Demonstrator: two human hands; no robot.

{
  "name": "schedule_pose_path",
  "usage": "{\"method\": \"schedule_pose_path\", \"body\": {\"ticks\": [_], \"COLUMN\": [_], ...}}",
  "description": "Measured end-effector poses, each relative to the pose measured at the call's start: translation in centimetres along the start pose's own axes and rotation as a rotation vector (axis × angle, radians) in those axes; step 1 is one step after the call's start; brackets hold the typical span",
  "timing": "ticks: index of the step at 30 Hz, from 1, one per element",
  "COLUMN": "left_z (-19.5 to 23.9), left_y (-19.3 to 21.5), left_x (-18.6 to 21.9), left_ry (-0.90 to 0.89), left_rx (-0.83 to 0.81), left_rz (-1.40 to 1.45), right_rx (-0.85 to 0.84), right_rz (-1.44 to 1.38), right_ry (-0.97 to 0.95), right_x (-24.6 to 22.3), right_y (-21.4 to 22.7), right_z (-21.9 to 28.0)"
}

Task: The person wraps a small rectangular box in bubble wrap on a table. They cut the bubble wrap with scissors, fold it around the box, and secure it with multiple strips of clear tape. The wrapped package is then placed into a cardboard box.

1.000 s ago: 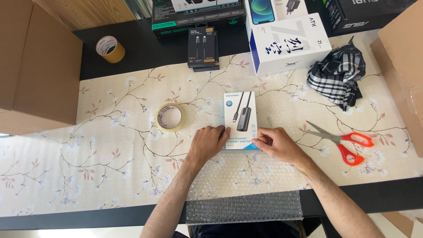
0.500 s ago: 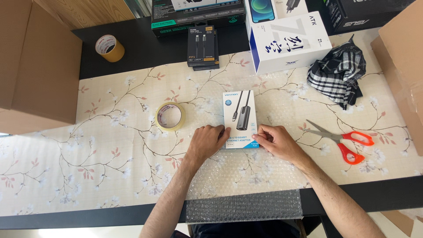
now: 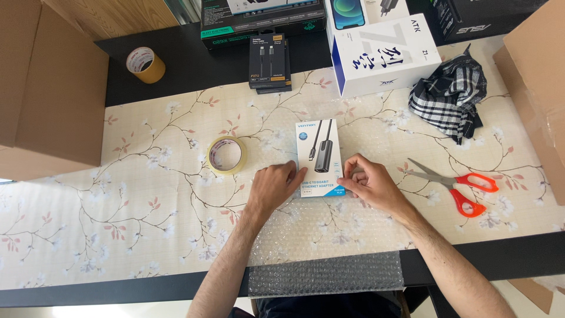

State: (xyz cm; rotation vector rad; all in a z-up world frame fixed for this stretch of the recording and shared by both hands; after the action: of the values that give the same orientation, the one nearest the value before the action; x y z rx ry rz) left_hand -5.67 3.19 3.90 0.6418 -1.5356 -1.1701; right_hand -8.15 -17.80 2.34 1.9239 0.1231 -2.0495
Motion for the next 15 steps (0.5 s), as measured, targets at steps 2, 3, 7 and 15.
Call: {"method": "schedule_pose_path", "body": {"ticks": [2,3,7,15], "left_z": [0.0,0.2,0.2,-0.4], "left_y": [1.4,2.4,2.3,0.8], "left_x": [0.8,1.2,2.0,1.0], "left_ry": [-0.041,-0.081,-0.161,-0.102], "left_rx": [0.084,0.168,0.099,0.033], "left_rz": [0.039,0.080,0.095,0.046], "right_rx": [-0.011,-0.024,-0.170,-0.193], "right_rz": [0.104,0.208,0.619,0.628], "right_ry": [0.060,0.120,0.181,0.175], "right_x": [1.6,2.1,-4.7,-4.4], "right_y": [0.7,0.9,-1.1,-0.7], "right_z": [-0.1,-0.2,0.6,0.7]}}
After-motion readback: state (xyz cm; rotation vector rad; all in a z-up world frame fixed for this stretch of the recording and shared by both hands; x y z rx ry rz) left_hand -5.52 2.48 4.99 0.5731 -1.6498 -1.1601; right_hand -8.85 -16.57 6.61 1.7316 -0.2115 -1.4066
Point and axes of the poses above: each hand's wrist, its own z-axis away from the middle knuckle, its own y-axis out of the back of the hand, x = y × z, the point moved 9 cm from there along -z, towards the middle knuckle, and after that the axes turned 2 degrees about -z, right-handed, at the moved point
